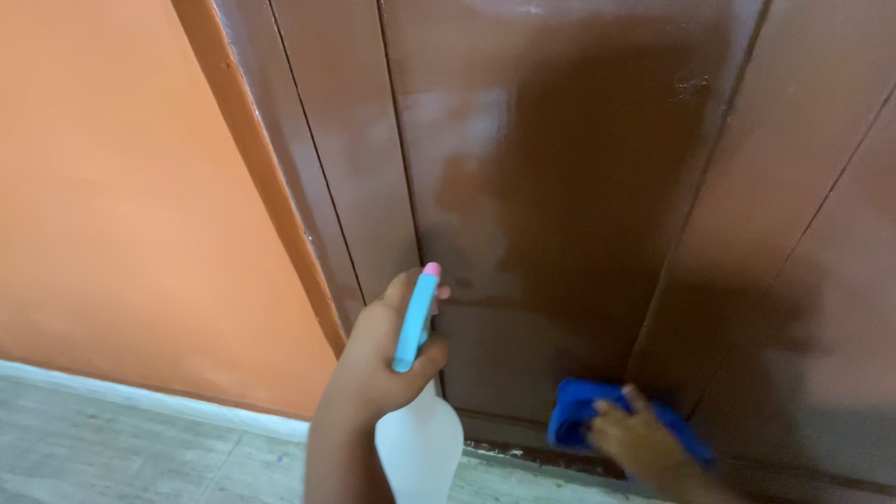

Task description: The person cleans a brown wooden door using a spray bottle and a blue cloth. They spray the door surface and wipe it with the cloth, moving from the upper panels down to the bottom edge and back up, covering the entire door surface.

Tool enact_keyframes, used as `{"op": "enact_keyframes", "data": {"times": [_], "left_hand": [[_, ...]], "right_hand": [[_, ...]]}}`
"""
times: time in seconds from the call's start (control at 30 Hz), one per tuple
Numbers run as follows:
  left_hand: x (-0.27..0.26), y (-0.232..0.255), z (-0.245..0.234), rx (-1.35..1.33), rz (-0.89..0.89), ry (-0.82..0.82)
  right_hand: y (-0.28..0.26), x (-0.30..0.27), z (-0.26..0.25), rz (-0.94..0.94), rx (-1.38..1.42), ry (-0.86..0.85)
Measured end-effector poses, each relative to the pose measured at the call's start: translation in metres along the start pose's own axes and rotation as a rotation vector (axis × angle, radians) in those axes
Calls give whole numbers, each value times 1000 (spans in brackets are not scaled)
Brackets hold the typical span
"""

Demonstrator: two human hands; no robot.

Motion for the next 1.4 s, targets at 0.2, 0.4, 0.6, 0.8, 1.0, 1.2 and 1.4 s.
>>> {"op": "enact_keyframes", "data": {"times": [0.2, 0.4, 0.6, 0.8, 1.0, 1.2, 1.4], "left_hand": [[12, -6, 34, -40, -33, -44], [15, 6, 84, -99, 117, -172], [20, 28, 122, -184, 85, -314], [29, 62, 161, -138, -2, -457], [36, 91, 202, -102, 97, -474], [39, 109, 228, -96, 117, -495], [44, 119, 243, -90, 155, -518]], "right_hand": [[134, -98, -112, 332, -124, 373], [219, -208, -179, 618, -164, 1029], [254, -269, -149, 575, -126, 1397], [231, -246, -102, 390, -124, 1458], [220, -232, -85, 325, -21, 1441], [211, -227, -82, 236, -35, 1422], [193, -214, -60, 122, 13, 1271]]}}
Point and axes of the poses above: each hand's wrist, its own x-axis towards the middle knuckle, its own z-axis out of the palm, y = z × x, the point moved 9 cm from there along x, towards the middle knuckle, and after that the axes turned 6 degrees about z, right-handed, at the moved point
